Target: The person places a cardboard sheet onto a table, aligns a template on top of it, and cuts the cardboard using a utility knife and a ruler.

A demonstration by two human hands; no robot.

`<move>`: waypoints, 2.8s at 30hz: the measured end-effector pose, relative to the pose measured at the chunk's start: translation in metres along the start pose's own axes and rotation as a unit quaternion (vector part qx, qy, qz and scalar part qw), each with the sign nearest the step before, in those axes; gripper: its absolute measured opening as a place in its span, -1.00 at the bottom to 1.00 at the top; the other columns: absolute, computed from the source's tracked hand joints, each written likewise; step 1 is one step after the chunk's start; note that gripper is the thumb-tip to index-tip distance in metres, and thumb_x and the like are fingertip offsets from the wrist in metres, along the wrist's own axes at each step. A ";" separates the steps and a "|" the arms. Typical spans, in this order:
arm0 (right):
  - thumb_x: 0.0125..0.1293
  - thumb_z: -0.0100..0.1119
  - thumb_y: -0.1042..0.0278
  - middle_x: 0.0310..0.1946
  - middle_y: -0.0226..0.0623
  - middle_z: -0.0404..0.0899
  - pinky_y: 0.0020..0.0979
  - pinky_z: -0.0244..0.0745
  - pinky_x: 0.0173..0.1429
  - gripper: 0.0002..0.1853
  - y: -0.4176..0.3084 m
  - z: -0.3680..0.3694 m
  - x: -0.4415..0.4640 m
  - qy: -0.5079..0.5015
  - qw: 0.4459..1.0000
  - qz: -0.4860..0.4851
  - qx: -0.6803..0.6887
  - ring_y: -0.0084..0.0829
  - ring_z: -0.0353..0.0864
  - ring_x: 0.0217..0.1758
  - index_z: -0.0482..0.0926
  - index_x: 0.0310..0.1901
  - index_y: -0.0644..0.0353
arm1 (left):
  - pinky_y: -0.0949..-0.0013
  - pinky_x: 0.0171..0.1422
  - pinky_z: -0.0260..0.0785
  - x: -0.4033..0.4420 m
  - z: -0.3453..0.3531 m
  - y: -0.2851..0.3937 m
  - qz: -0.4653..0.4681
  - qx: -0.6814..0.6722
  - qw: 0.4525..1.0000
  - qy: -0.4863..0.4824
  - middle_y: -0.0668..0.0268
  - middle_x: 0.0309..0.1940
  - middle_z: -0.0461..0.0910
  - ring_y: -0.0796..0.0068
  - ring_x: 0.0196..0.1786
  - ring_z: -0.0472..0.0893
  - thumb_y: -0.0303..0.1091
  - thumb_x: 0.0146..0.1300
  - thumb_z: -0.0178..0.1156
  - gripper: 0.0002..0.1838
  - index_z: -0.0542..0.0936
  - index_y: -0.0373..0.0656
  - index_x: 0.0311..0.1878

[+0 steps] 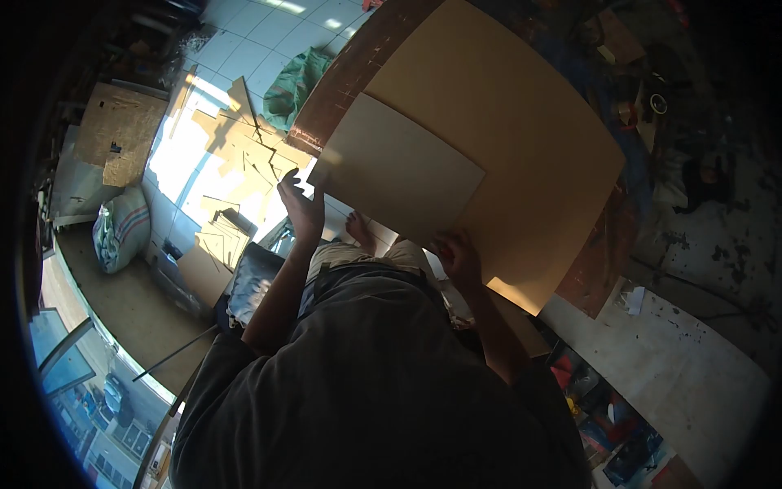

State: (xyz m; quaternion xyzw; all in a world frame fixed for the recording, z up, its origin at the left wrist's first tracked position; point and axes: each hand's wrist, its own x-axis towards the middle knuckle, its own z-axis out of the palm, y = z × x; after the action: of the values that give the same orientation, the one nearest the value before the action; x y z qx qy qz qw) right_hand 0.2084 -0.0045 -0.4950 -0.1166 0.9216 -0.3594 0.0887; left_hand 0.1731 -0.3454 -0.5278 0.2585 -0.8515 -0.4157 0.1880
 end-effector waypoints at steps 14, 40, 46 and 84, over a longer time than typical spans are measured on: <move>0.25 0.39 0.30 -0.12 -0.28 0.57 -0.25 0.62 -0.04 -0.69 0.018 -0.006 0.005 -0.045 0.998 0.006 0.041 -0.19 0.69 -0.11 0.67 0.03 0.03 | -0.03 0.35 0.29 0.044 0.092 0.094 0.152 0.250 0.932 -0.216 0.04 0.35 0.30 -0.04 0.35 0.31 0.03 0.22 0.38 -0.24 0.38 -0.29 0.31; 0.58 -0.11 0.02 -0.29 0.16 0.65 0.06 0.56 -0.11 -0.59 -0.050 -0.004 0.293 -0.207 0.955 -0.103 -0.185 0.14 0.67 -0.11 0.43 -0.06 0.31 | -0.16 0.66 -0.13 0.044 0.127 0.103 -0.014 0.257 0.931 -0.258 -0.04 0.65 -0.34 -0.13 0.67 -0.29 -0.02 -0.18 0.64 0.45 -0.17 -0.34 0.60; 0.57 -0.14 -0.01 -0.23 0.15 0.67 0.07 0.55 -0.01 -0.53 -0.075 0.038 0.333 -0.203 0.947 -0.154 -0.196 0.17 0.66 -0.09 0.58 -0.11 0.29 | -0.10 0.68 -0.20 0.046 0.123 0.107 -0.030 0.254 0.928 -0.271 -0.03 0.65 -0.34 -0.12 0.68 -0.32 0.00 -0.12 0.60 0.40 -0.14 -0.37 0.59; 0.57 -0.05 -0.02 -0.39 0.17 0.64 0.10 0.50 -0.21 -0.55 -0.017 -0.070 0.245 -0.318 0.894 -0.073 -0.308 0.20 0.67 -0.27 0.46 -0.19 0.32 | -0.20 0.65 -0.16 0.043 0.128 0.105 -0.022 0.251 0.934 -0.254 -0.04 0.65 -0.31 -0.17 0.67 -0.28 -0.04 -0.11 0.59 0.35 -0.10 -0.40 0.58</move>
State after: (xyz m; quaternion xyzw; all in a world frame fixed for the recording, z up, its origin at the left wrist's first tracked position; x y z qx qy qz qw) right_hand -0.0403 -0.0400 -0.4525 -0.3132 0.8974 -0.0067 0.3107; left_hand 0.0408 -0.2382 -0.5129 0.2019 -0.9415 -0.2442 -0.1147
